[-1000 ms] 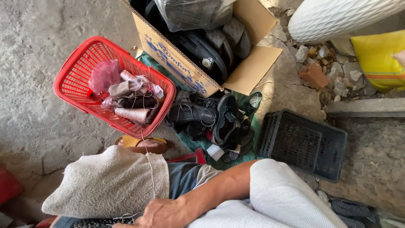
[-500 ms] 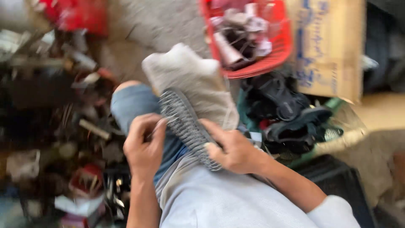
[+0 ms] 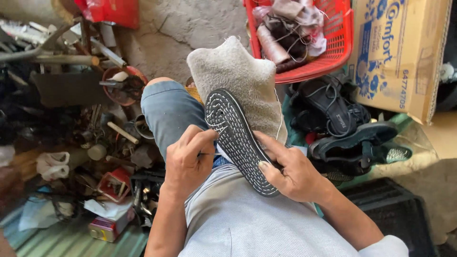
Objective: Hand-stitching a rubber sole onto a shoe upper using a needle and thread.
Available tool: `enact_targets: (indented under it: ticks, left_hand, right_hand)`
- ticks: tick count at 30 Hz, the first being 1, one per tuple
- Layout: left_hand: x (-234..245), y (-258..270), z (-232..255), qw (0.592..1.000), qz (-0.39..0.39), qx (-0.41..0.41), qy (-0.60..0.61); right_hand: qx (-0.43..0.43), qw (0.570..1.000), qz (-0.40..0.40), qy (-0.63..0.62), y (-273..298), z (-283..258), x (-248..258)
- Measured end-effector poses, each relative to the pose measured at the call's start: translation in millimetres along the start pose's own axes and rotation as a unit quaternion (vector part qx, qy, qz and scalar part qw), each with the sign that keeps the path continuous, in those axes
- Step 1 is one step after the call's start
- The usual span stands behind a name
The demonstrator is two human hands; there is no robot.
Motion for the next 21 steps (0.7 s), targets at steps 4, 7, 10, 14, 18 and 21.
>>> enact_targets:
  ticks: [4, 7, 10, 14, 18, 21]
  left_hand:
    - [-1.8, -19.7, 19.7, 0.996, 0.012, -0.062, -0.067]
    - [-4.8, -33.1, 33.2, 0.993, 0.017, -0.095, -0.073]
    - [-7.4, -40.9, 41.8, 0.991, 0.020, -0.110, -0.079]
    - [-4.6, -34.0, 33.5, 0.992, 0.012, -0.093, -0.079]
    - [-2.2, -16.4, 19.5, 0.993, 0.019, -0.079, -0.080]
    - [-1.3, -7.9, 15.2, 0.992, 0.025, -0.064, -0.102]
  right_hand:
    - [0.009, 1.000, 0.015, -0.003, 1.9, -7.8, 12.9]
    - [0.016, 0.999, 0.039, 0.000, 4.7, -6.5, 18.9]
    - [0.027, 0.999, 0.037, -0.007, 4.8, -3.3, 20.7]
    - [0.029, 0.999, 0.033, 0.005, 4.8, -3.1, 17.1]
    - [0.043, 0.998, 0.029, 0.027, 2.0, -12.1, 11.6]
    - [0.050, 0.997, 0.025, 0.057, 0.3, -14.1, 4.5]
Point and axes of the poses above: each hand's wrist, its own y-axis away from the middle knuckle, its own x-axis out of the back of the hand, z = x × y, the point moved 5 cm from there along -y, towards the middle knuckle
